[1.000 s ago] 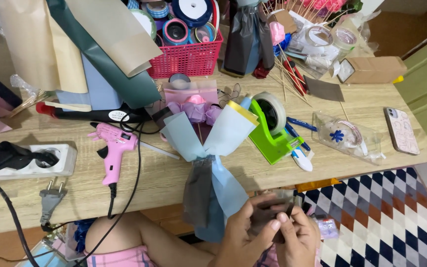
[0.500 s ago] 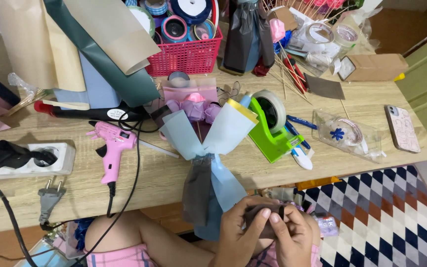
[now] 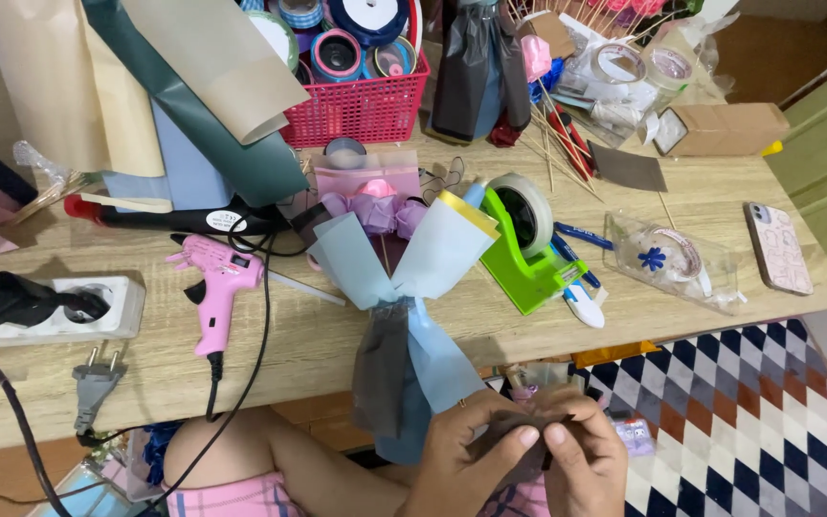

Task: The person wraps a small bouquet of artificial flowers with light blue and brown paper. They secure the wrapping with tape, cut the brown paper with scissors, and add a decorative pink card to the front.

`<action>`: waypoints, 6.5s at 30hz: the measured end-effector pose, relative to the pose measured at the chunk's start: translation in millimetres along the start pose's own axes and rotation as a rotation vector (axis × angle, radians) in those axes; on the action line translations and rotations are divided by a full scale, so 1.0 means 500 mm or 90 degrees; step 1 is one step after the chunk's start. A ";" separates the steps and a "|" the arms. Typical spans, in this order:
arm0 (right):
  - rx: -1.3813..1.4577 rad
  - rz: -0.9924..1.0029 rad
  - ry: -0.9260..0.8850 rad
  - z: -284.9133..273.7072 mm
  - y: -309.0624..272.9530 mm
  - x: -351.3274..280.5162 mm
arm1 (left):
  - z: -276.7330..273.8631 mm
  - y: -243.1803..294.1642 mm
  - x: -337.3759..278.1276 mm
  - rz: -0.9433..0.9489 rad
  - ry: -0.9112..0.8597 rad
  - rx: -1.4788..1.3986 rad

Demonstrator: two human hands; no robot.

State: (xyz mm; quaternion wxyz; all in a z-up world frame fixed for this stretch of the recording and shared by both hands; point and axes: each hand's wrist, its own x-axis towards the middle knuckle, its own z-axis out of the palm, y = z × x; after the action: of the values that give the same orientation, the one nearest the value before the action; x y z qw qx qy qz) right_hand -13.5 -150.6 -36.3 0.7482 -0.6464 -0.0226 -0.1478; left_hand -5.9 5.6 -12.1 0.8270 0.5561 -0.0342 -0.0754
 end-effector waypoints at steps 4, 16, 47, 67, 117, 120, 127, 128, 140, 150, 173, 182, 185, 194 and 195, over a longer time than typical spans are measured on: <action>0.210 0.173 -0.038 -0.021 0.003 0.006 | -0.015 -0.011 0.002 -0.181 -0.036 -0.208; 0.086 0.062 -0.071 -0.022 0.023 0.006 | -0.002 -0.012 0.005 0.082 0.045 0.135; -0.219 0.190 -0.169 0.054 0.010 0.077 | -0.065 0.003 0.007 0.197 0.165 0.179; -0.260 0.272 -0.351 0.155 0.038 0.241 | -0.105 0.082 0.055 0.381 0.242 0.606; -0.421 0.111 -0.042 -0.017 0.024 0.373 | -0.115 -0.073 0.065 0.331 0.181 0.990; -0.338 0.106 -0.016 -0.014 0.012 0.365 | -0.117 -0.074 0.065 0.308 0.169 0.985; -0.271 0.095 0.003 -0.058 -0.025 0.336 | -0.119 -0.077 0.066 0.333 0.192 0.972; -0.271 0.096 0.004 -0.066 -0.031 0.328 | -0.119 -0.075 0.065 0.333 0.190 0.971; -0.207 0.142 0.046 -0.182 -0.034 0.229 | -0.120 -0.068 0.059 0.283 0.156 0.944; -0.225 0.182 0.039 -0.194 0.025 0.231 | -0.117 -0.067 0.058 0.291 0.162 0.969; -0.857 0.194 -0.068 -0.154 -0.079 0.275 | -0.121 -0.051 0.051 0.265 0.124 0.914; -0.406 0.114 -0.307 -0.025 -0.071 0.236 | -0.127 -0.042 0.044 0.290 0.146 0.883; -0.381 0.096 -0.363 0.048 -0.034 0.233 | -0.131 -0.036 0.040 0.203 0.102 0.879; -0.469 0.080 -0.363 0.192 0.033 0.241 | -0.137 -0.038 0.040 0.214 0.124 0.892; -0.525 0.074 -0.360 0.197 0.036 0.240 | -0.138 -0.039 0.040 0.220 0.126 0.889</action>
State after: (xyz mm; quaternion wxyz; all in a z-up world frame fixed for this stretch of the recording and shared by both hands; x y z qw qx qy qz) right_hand 121.3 -75.7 -10.6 0.4022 -0.9032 -0.1279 0.0784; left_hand 21.9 58.1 -57.0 0.2786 0.9452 -0.0871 0.1465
